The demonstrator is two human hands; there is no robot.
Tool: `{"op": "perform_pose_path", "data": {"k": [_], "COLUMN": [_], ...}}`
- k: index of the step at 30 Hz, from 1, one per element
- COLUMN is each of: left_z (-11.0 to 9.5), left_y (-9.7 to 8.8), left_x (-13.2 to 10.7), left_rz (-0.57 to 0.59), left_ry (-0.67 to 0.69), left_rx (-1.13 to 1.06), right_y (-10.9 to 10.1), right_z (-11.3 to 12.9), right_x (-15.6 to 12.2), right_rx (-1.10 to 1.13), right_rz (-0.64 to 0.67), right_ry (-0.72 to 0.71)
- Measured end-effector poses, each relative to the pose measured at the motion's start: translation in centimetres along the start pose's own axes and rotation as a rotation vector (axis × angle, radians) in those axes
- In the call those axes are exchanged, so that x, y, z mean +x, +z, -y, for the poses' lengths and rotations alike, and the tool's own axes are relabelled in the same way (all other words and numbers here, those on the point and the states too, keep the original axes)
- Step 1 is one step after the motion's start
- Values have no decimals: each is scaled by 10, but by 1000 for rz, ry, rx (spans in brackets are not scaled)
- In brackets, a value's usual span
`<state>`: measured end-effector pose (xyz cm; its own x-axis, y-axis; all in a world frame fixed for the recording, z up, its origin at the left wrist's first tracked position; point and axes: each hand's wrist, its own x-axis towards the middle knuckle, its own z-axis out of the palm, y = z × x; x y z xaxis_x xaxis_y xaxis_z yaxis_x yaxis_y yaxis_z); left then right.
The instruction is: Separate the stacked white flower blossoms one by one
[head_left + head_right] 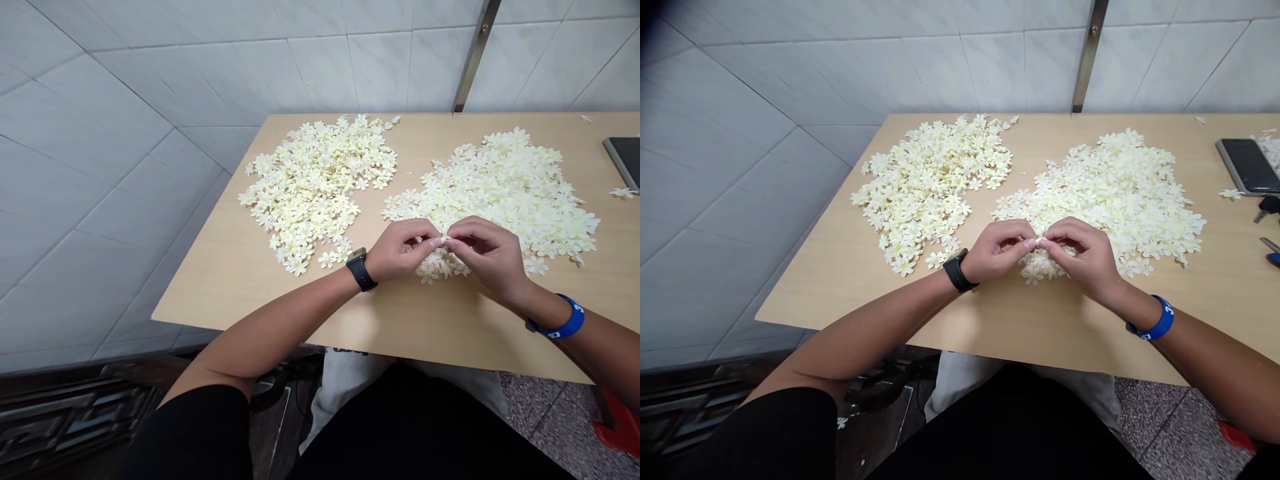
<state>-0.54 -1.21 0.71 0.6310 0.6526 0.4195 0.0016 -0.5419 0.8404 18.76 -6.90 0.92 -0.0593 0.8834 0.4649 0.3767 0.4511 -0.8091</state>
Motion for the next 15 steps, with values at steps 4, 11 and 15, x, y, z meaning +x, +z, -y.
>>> {"op": "perform_pose_path", "data": {"k": [4,11,15], "left_z": [1,2,4], "left_y": [-1,-1,-3], "left_x": [1,2,3], "left_rz": [-38,-119,-185], "left_ry": [-22,-155,-139], "left_rx": [24,-8,-19], "right_y": [-2,-7,-8], "right_z": [0,1,-3], "right_x": [3,5,6], "right_rx": [12,88,253], "right_rz": [28,-25,-45], "right_ry": [56,257,329]}}
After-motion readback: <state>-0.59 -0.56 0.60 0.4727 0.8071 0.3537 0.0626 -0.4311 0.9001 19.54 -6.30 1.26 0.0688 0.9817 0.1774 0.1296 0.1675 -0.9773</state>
